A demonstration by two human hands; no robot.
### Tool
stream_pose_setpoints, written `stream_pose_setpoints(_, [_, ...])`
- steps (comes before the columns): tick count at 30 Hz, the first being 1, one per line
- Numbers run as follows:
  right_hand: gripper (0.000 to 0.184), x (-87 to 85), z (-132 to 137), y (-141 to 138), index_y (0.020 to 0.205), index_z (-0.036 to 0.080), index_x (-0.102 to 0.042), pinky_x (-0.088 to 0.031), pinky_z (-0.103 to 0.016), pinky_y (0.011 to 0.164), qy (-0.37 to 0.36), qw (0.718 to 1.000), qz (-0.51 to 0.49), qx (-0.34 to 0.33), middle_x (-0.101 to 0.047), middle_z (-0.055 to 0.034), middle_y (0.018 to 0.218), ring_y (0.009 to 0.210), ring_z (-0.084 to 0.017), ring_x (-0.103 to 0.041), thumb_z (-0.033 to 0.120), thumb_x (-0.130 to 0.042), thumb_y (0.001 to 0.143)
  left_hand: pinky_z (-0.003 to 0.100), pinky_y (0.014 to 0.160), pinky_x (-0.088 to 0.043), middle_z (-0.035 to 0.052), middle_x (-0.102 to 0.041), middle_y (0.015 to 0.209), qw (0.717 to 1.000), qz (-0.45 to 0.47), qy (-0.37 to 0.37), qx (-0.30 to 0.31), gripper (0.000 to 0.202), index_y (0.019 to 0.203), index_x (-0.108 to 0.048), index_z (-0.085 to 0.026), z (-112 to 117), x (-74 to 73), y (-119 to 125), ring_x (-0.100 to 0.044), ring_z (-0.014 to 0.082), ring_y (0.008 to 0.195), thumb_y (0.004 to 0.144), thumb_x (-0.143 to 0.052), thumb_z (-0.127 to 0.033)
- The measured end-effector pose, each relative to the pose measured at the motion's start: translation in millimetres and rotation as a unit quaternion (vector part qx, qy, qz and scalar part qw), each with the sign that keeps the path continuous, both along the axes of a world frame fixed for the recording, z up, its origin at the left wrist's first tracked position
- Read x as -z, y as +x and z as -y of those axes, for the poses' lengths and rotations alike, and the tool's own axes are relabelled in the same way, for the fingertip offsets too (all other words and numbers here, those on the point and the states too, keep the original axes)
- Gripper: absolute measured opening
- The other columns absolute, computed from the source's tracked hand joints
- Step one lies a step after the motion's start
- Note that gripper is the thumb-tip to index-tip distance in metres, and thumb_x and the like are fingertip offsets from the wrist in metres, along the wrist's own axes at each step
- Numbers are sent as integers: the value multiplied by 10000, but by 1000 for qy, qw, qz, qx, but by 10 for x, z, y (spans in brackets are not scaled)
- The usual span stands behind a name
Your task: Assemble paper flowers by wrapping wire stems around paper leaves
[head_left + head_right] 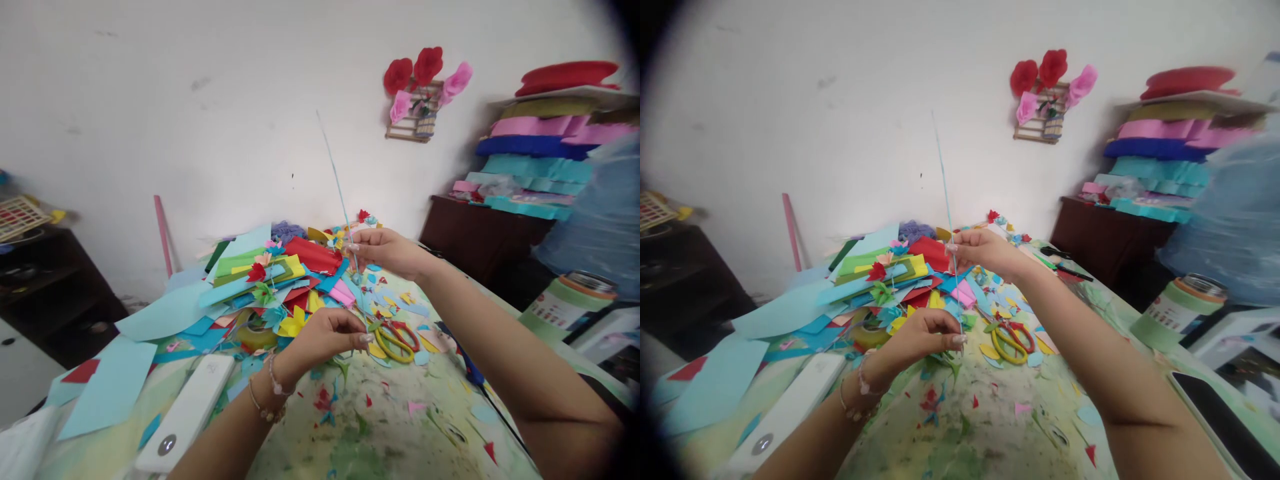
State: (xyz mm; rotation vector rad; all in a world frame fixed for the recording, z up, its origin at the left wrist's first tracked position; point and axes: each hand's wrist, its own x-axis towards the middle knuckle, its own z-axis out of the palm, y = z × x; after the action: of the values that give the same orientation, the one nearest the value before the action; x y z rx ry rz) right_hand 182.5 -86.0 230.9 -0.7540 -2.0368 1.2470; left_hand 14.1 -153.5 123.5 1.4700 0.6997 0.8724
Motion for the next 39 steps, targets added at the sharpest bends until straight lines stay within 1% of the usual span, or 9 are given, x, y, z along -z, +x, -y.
stream_pose_setpoints(4, [262, 26, 64, -70, 734, 154, -592, -449, -213, 532, 16, 998, -18, 53, -652, 8, 605, 532, -82, -578, 398, -682, 772, 222, 584, -403, 37, -640, 663, 998, -44, 45, -15, 235, 678, -664, -110, 24, -22, -8, -540, 107, 608, 644, -768, -318])
stream_pose_setpoints(9, [328, 35, 65, -55, 710, 149, -582, -432, -221, 517, 15, 995, -35, 89, -627, 12, 574, 507, -82, -556, 444, -725, 709, 208, 561, -387, 20, -617, 640, 999, -32, 17, -4, 263, 664, -644, -112, 37, -77, -37, -520, 94, 591, 622, -781, -333])
stream_pose_setpoints(13, [350, 58, 56, -45, 674, 155, -554, -426, -229, 517, 7, 996, -48, 71, -627, 4, 586, 493, -76, -527, 465, -711, 712, 207, 572, -408, 16, -617, 633, 999, -1, -34, 29, 312, 668, -635, -111, 56, -103, -38, -539, 94, 591, 571, -817, -344])
stream_pose_setpoints(16, [334, 79, 51, -55, 687, 158, -560, -418, -230, 510, 5, 997, -58, 51, -625, 4, 596, 489, -75, -512, 460, -695, 729, 215, 585, -424, 22, -630, 636, 998, 12, -47, 37, 322, 687, -636, -115, 70, -98, -39, -558, 103, 597, 574, -818, -355])
stream_pose_setpoints(21, [305, 100, 44, -81, 699, 155, -572, -419, -236, 522, 14, 997, -66, 42, -614, -6, 612, 523, -88, -524, 434, -681, 754, 210, 574, -414, 31, -645, 663, 999, -8, 15, 30, 292, 726, -661, -124, 78, -86, -41, -552, 102, 600, 672, -757, -394])
stream_pose_setpoints(25, [290, 121, 34, -84, 713, 156, -568, -411, -239, 523, 12, 996, -81, 38, -603, -3, 612, 526, -90, -515, 419, -678, 762, 222, 609, -428, 35, -639, 663, 997, -1, 72, 12, 299, 679, -644, -128, 79, -64, -29, -564, 112, 625, 735, -707, -416])
stream_pose_setpoints(29, [238, 161, 11, -78, 732, 159, -571, -371, -221, 500, -20, 990, -138, 35, -586, 7, 603, 513, -80, -481, 370, -672, 776, 223, 605, -432, 20, -610, 637, 996, 53, 66, 27, 323, 691, -605, -133, 84, -16, 0, -554, 105, 603, 770, -675, -438])
stream_pose_setpoints(34, [164, 231, -9, -111, 765, 167, -567, -299, -184, 460, -69, 965, -253, 4, -544, 31, 616, 496, -55, -411, 278, -689, 760, 211, 576, -433, 5, -582, 613, 991, 123, 46, 14, 314, 682, -580, -132, 123, -3, 55, -539, 91, 561, 766, -692, -413])
stream_pose_setpoints(39, [154, 338, -20, -191, 761, 174, -547, -315, -184, 473, -114, 954, -278, -14, -501, 41, 603, 483, -55, -388, 249, -681, 751, 220, 552, -436, 16, -582, 588, 988, 146, 28, 32, 351, 648, -590, -126, 151, 0, 89, -550, 106, 540, 740, -709, -443])
